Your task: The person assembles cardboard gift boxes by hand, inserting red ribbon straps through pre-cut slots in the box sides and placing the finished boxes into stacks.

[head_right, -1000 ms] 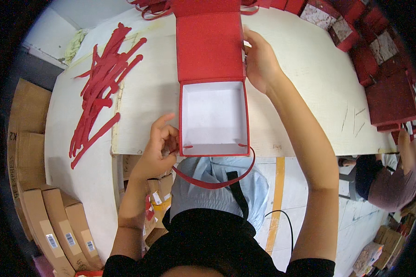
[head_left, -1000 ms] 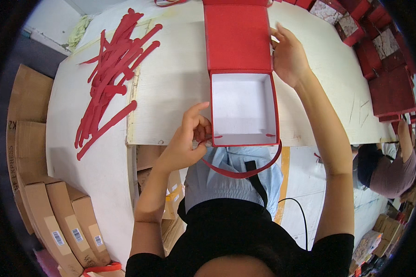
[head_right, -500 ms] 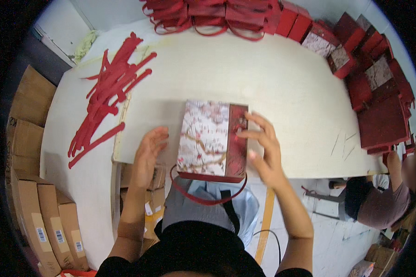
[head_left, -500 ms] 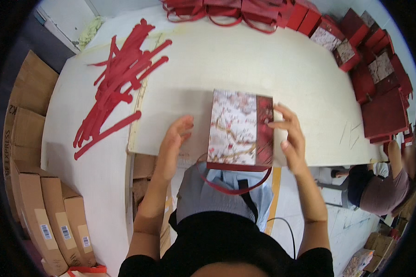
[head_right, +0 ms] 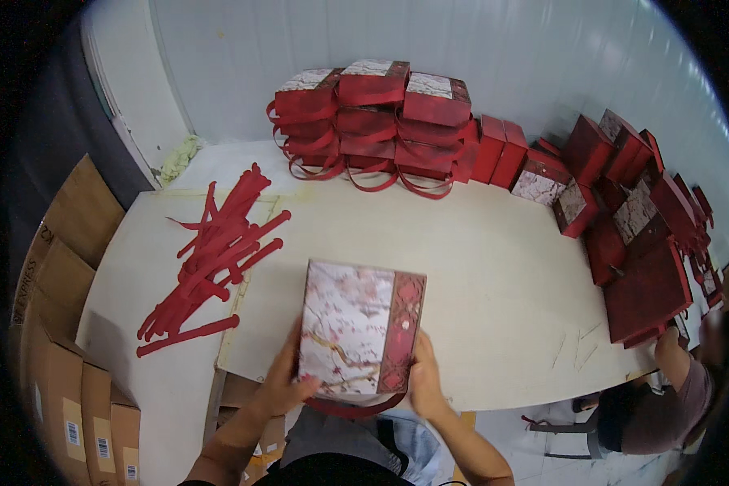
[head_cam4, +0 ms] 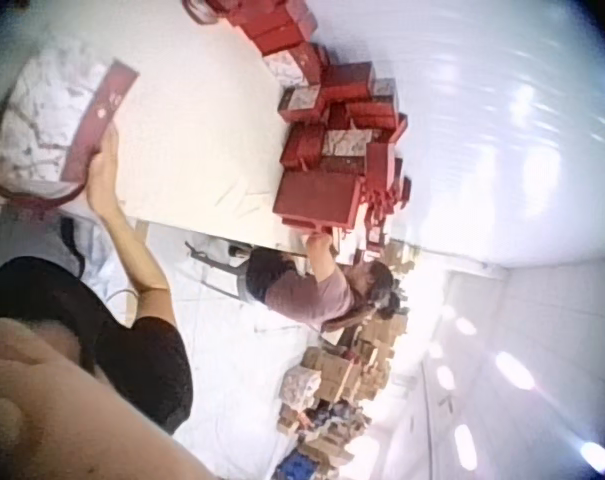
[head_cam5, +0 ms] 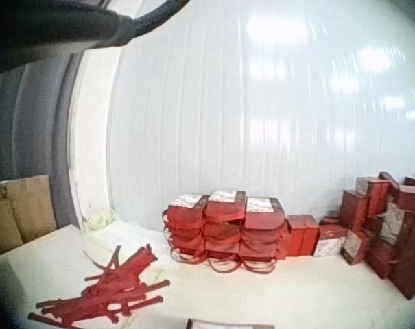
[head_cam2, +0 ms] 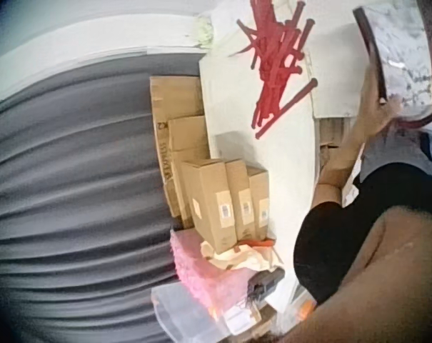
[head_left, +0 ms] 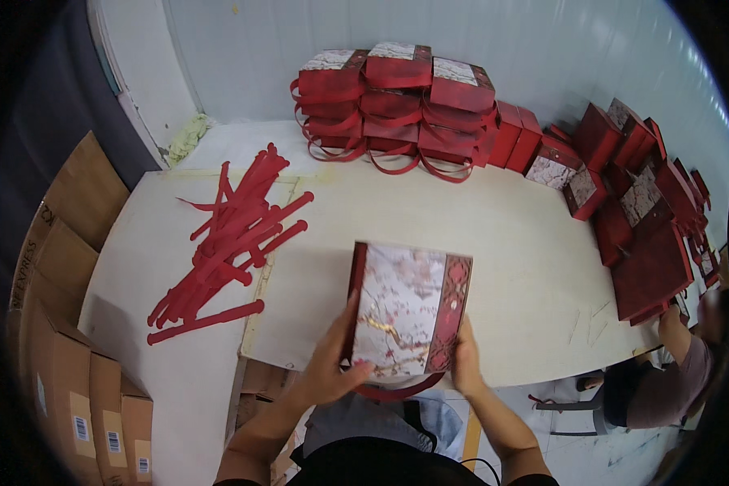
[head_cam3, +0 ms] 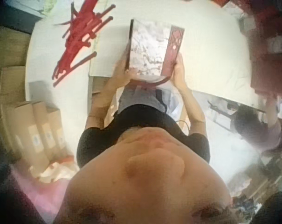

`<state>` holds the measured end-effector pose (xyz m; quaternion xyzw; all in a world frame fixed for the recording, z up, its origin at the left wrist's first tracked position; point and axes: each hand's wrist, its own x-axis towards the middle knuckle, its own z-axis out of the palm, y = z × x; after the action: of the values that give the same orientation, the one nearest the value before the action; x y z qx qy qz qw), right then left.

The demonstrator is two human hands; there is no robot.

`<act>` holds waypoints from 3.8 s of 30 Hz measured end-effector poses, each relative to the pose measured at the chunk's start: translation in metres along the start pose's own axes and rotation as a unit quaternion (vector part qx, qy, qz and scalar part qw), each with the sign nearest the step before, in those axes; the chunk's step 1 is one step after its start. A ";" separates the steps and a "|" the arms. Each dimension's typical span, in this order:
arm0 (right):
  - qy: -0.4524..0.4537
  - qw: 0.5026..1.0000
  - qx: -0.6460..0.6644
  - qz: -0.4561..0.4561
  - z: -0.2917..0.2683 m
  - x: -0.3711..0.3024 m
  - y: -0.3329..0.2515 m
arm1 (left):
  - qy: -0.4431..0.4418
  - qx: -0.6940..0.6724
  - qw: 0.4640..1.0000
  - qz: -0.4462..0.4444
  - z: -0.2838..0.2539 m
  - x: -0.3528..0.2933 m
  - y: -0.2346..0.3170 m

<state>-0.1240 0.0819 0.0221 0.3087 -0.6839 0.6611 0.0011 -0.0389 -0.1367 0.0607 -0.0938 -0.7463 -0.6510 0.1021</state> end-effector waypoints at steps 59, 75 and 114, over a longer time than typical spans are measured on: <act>0.043 0.791 -0.577 -0.197 -0.199 0.340 0.121 | 0.338 0.417 0.841 -0.059 -0.070 -0.031 -0.074; -0.131 0.944 -0.300 -0.046 -0.166 0.058 -0.050 | 0.109 0.199 0.974 0.002 -0.029 0.047 -0.036; -0.005 0.973 -0.102 0.208 -0.006 -0.008 -0.006 | 0.078 0.245 0.957 -0.135 0.006 -0.007 -0.029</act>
<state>-0.1177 0.0914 0.0253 0.1617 -0.7970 0.5718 -0.1081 -0.0405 -0.1350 0.0306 0.0867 -0.8781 -0.4617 0.0913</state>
